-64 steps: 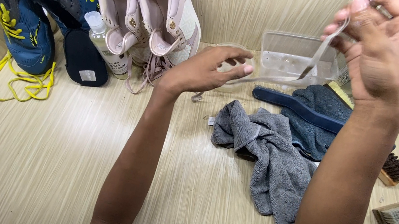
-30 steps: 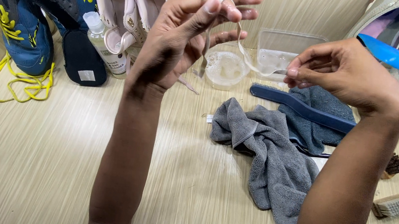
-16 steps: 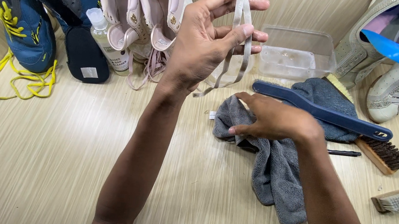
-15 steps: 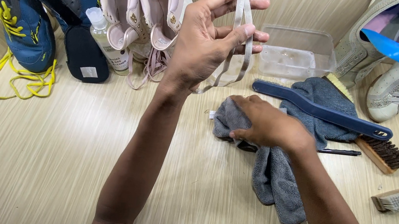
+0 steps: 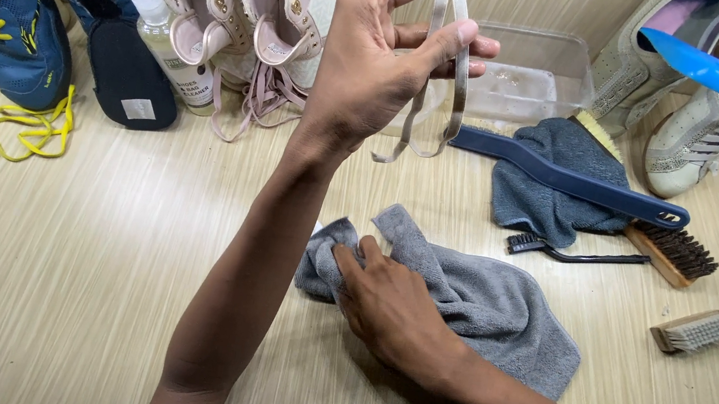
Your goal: The person cleans the interior of a beige sneaker using a blue brush and a gray cloth. They then remove a white shoelace, dip it in a soapy solution, and scrub it with a small brush and a sponge before wiping it with a cloth.
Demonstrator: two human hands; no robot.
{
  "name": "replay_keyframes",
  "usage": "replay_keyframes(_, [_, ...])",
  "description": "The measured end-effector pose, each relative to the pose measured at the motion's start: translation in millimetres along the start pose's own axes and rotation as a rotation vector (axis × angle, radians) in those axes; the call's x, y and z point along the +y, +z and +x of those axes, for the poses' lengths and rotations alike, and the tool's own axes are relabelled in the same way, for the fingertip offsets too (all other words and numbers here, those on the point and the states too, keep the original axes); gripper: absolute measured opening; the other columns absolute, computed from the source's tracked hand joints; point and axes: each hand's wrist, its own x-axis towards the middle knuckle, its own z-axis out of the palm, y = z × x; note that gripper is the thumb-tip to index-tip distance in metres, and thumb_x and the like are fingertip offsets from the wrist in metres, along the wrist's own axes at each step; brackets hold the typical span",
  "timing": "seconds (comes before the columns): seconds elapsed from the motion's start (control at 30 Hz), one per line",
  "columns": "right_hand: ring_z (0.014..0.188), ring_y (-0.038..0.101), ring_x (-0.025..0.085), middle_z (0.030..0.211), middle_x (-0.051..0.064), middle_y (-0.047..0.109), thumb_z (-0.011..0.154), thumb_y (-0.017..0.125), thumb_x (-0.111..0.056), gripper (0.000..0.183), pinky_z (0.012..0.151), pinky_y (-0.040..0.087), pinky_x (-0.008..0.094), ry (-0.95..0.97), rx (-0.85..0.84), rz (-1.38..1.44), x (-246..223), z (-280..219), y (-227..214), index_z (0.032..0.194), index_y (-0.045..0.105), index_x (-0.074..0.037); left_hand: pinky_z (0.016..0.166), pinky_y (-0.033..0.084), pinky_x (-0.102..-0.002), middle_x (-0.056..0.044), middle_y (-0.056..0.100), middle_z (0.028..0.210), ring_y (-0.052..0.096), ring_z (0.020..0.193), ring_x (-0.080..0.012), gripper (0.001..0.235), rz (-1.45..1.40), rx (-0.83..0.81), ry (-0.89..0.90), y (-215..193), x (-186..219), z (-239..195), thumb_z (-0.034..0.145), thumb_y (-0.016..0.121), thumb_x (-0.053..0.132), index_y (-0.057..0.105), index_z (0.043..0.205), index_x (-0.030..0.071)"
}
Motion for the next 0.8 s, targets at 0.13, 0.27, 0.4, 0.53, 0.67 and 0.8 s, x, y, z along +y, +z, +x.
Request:
replay_keyframes(0.13, [0.091, 0.064, 0.038, 0.100, 0.011, 0.063, 0.099, 0.058, -0.033, 0.022, 0.078, 0.048, 0.055, 0.104, -0.177, 0.081, 20, -42, -77, 0.108, 0.057, -0.013, 0.079, 0.076, -0.032, -0.012, 0.069, 0.128, 0.086, 0.090, -0.0297, 0.020, -0.002, 0.028, -0.014, -11, 8, 3, 0.100, 0.067, 0.001, 0.064, 0.120, -0.004])
replay_keyframes(0.27, [0.123, 0.067, 0.017, 0.128, -0.012, 0.068, 0.079, 0.071, -0.062, 0.042, 0.101, 0.057, 0.038, 0.741, -0.465, -0.376, 88, -101, -129, 0.120, 0.069, -0.050, 0.077, 0.076, -0.035, -0.014, 0.064, 0.121, 0.085, 0.092, -0.0336, 0.019, -0.080, 0.116, -0.012, -17, 13, 2, 0.099, 0.069, 0.002, 0.061, 0.114, -0.005])
replay_keyframes(0.4, [0.133, 0.062, 0.032, 0.150, -0.004, 0.050, 0.056, 0.086, -0.079, 0.102, 0.108, 0.058, 0.052, 0.780, -0.272, -0.643, 189, -128, -113, 0.146, 0.045, -0.054, 0.080, 0.076, -0.038, -0.010, 0.053, 0.108, 0.083, 0.097, -0.0368, 0.019, -0.195, 0.097, -0.009, -12, 6, 3, 0.100, 0.064, 0.005, 0.056, 0.110, -0.009])
replay_keyframes(0.53, [0.143, 0.045, 0.030, 0.153, 0.015, 0.050, 0.078, 0.076, -0.040, 0.092, 0.115, 0.034, 0.044, 0.264, 0.234, 0.031, 106, -65, -141, 0.157, 0.043, -0.007, 0.090, 0.074, -0.041, -0.027, 0.072, 0.128, 0.083, 0.102, -0.0364, 0.053, -0.373, 0.004, -0.267, 14, 1, -8, 0.104, 0.053, 0.013, 0.027, 0.150, 0.004])
replay_keyframes(0.67, [0.107, 0.062, 0.024, 0.117, 0.017, 0.063, 0.098, 0.059, -0.029, 0.050, 0.092, 0.055, 0.036, -0.034, 0.405, 0.962, 104, -19, -98, 0.138, 0.049, -0.002, 0.096, 0.066, -0.048, -0.034, 0.069, 0.123, 0.073, 0.115, -0.0398, 0.017, -0.493, -0.224, -0.360, 32, -28, -22, 0.109, 0.043, 0.017, 0.030, 0.118, 0.010])
replay_keyframes(0.8, [0.053, 0.042, 0.009, 0.062, 0.005, 0.053, 0.102, 0.059, -0.036, 0.044, 0.050, 0.028, 0.021, -0.087, 0.271, 1.113, 114, -9, -96, 0.126, 0.070, -0.001, 0.085, 0.058, -0.042, -0.013, 0.083, 0.104, 0.076, 0.103, -0.0219, 0.023, -0.007, -0.123, -0.861, 3, 0, -29, 0.101, 0.040, 0.038, 0.027, 0.102, 0.019])
